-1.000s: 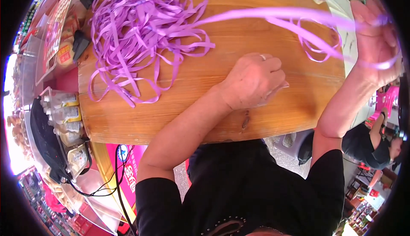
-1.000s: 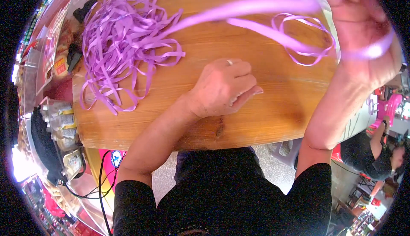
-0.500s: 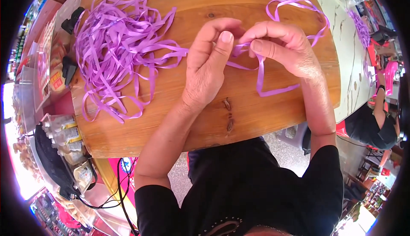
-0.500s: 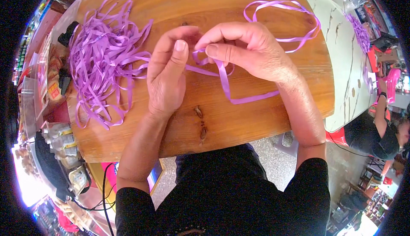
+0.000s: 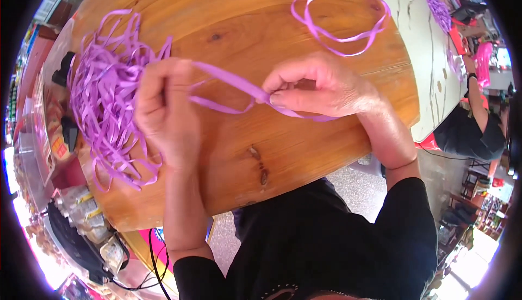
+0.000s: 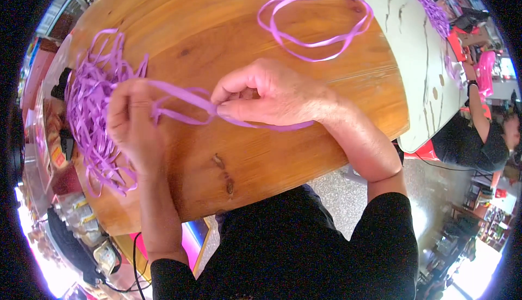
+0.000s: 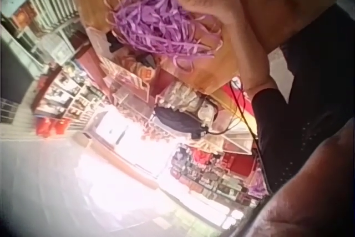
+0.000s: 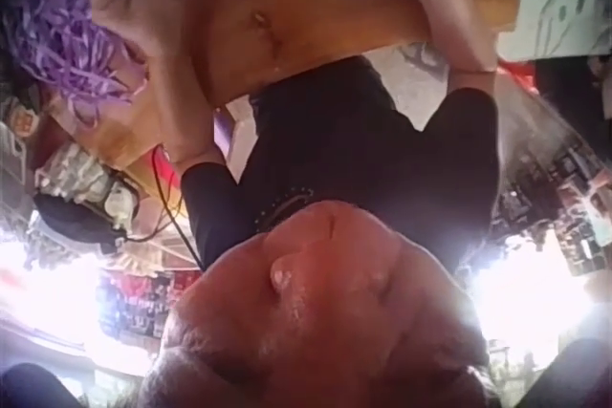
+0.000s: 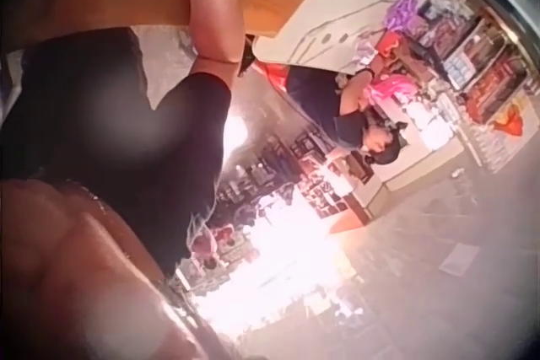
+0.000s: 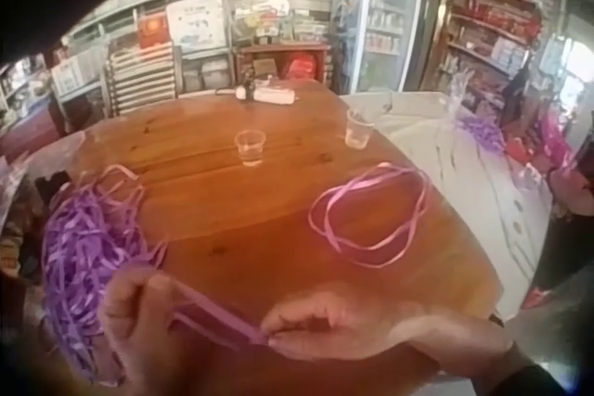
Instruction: Tying knots in purple plastic ribbons to assemble toy components.
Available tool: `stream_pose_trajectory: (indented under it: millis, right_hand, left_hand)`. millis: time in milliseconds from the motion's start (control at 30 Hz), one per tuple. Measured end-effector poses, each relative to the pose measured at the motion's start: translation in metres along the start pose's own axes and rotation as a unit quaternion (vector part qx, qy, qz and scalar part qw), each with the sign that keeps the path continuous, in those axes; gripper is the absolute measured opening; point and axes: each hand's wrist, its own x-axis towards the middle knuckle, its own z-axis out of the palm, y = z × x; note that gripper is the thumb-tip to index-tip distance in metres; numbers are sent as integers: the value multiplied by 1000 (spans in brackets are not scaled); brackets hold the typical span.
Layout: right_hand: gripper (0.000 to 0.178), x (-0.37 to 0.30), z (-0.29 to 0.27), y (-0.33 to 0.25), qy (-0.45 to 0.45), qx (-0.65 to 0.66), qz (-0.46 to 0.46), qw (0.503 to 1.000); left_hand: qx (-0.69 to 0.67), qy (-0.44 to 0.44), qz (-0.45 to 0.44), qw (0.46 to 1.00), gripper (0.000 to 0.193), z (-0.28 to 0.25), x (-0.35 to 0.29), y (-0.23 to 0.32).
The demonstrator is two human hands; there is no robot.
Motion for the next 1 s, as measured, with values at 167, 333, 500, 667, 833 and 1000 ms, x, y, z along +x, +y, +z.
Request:
stream_pose_trajectory:
  millis: [167,333,500,667,833,1000]
  right_hand:
    - [10,-1,-10,12,55,-16,-95,994]
    - [33,14,6,21,220,-179,-280,917]
    - [36,3,11,3,12,-33,-121,992]
    - [16,-3,-13,5,130,-38,-127,983]
    - [13,-3,-36,12,305,-96,-155,935]
    - [17,9,-6,14,229,-272,-275,893]
  left_hand:
    - [-53,73,-121,989,6,-15,9,5]
    - [155,-188,131,961,10,17,-7,25]
    - [119,-152,89,977,7,7,-9,23]
    - [54,70,-93,992,7,-14,12,14]
    - [318,131,63,937,19,-38,30,-3]
    - [344,-43,235,908,41,3,8,16]
